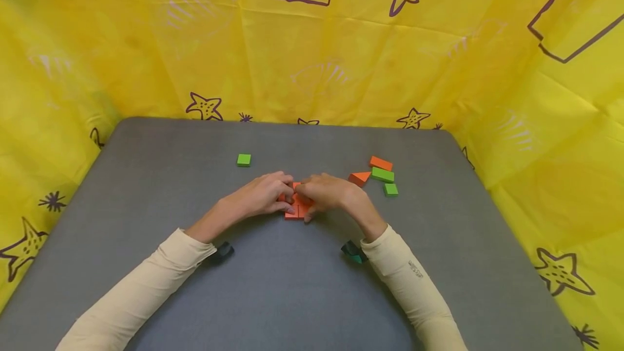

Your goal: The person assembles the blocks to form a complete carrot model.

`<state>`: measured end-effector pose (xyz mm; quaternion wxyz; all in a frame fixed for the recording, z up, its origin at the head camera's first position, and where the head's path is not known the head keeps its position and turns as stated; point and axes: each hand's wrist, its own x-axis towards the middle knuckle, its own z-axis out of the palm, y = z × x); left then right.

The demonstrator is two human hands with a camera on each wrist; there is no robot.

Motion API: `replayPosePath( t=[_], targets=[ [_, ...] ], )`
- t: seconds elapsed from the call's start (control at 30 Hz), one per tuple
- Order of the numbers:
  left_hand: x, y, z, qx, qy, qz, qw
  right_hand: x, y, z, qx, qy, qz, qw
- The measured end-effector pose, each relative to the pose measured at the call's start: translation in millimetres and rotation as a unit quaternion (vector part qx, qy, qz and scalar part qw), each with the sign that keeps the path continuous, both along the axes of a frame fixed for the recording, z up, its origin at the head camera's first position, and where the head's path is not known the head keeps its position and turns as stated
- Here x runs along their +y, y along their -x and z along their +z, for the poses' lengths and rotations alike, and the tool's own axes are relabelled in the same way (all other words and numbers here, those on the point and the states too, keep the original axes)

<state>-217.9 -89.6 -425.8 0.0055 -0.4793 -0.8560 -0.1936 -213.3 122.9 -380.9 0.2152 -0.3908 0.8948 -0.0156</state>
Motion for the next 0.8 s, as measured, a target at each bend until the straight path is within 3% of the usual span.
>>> replayPosePath(
  t=[0.3,0.53,0.67,0.8],
  targets=[
    [-0.2,1.6,-0.9,-0.008,-0.002,0.001,1.0,-0.3,0.5,-0.4,0.0,0.001,0.0,1.0],
    [-1.4,1.8,-0.7,0.0,-0.001,-0.021,0.9998,7.1,2.1,2.3,-0.008,0.027,-0.001,0.9996],
    [-3.3,1.9,2.0,0.008,0.011,-0.036,0.9993,20.1,4.2,12.7,0.003,0.057,-0.022,0.9981],
    [-6.3,2.5,5.5,0.008,0.034,-0.053,0.998,48.4,8.1,27.4,0.041,0.084,-0.061,0.9937]
  ],
)
